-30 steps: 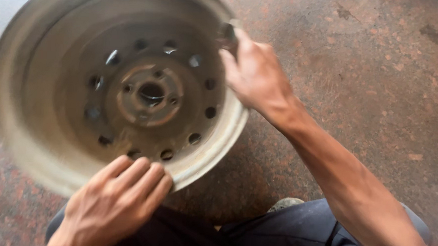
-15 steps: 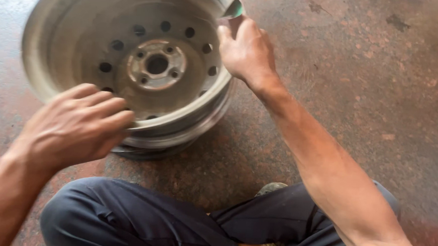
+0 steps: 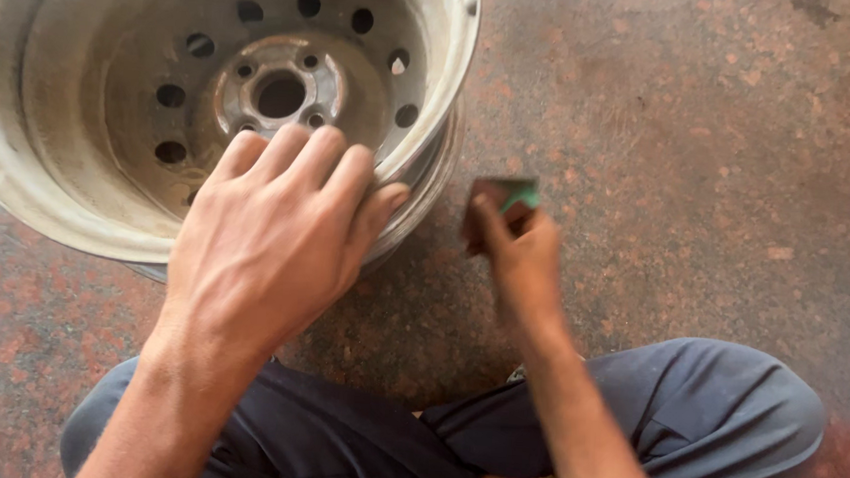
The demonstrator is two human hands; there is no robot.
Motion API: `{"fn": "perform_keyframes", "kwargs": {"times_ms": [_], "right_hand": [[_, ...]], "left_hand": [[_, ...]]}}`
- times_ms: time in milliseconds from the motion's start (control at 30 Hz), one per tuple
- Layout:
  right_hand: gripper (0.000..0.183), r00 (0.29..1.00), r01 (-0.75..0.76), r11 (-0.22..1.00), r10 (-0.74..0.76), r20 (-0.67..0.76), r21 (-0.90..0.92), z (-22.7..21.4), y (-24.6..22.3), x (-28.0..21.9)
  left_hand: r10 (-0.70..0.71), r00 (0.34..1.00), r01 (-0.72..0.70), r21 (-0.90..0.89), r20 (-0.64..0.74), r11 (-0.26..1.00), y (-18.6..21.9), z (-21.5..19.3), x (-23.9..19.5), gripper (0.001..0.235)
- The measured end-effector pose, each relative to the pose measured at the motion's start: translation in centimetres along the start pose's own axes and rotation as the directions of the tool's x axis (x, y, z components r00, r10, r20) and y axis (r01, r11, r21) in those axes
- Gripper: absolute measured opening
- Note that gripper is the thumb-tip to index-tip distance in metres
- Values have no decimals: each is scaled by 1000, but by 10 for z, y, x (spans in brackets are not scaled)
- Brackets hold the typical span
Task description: The person sands the inner rim of a metal wheel using a sanding block. They hold the wheel steady with one hand while moving the sanding block along the curved edge with the other. The person rotates the wheel to access different sections of the rim.
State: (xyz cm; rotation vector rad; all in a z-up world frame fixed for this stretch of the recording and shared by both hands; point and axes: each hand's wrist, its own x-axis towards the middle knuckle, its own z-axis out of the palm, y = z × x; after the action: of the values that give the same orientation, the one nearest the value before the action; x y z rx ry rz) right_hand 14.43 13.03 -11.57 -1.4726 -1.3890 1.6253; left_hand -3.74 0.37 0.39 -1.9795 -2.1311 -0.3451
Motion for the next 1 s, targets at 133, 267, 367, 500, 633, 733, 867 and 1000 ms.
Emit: {"fn": "perform_keyframes", "kwargs": {"times_ms": [133, 267, 367, 500, 633, 733, 867, 1000], "right_hand": [[28, 999, 23, 996, -27, 44, 88, 34, 12, -13], [21, 987, 150, 969, -158, 25, 197, 61, 2, -25], [21, 947, 301, 953, -293, -133, 39, 67, -5, -17], [28, 942, 308, 952, -305, -139, -1, 59, -20, 31], [28, 905, 401, 914, -406, -124, -67, 62, -4, 5], [27, 884, 439, 885, -456, -103, -157, 56, 6, 18], [29, 846, 510, 839, -529, -66, -189, 54, 8, 27], [35, 877, 430, 878, -461, -133, -211, 62, 16, 16]], "left_hand": [[-30, 999, 33, -163, 25, 986, 3, -6, 16, 43], [-73, 994, 92, -280, 78, 956, 0, -6, 25, 45], [-76, 997, 67, -313, -16, 948, 0, -6, 21, 45], [-93, 996, 93, -271, 12, 958, 0, -3, 16, 47], [-105, 992, 120, -260, 74, 958, -2, -5, 25, 47], [-113, 993, 119, -254, 41, 960, 2, -1, 19, 48], [-93, 995, 84, -217, -33, 973, 0, -3, 21, 49], [-120, 986, 144, -215, 119, 966, -1, 3, 21, 51]]}}
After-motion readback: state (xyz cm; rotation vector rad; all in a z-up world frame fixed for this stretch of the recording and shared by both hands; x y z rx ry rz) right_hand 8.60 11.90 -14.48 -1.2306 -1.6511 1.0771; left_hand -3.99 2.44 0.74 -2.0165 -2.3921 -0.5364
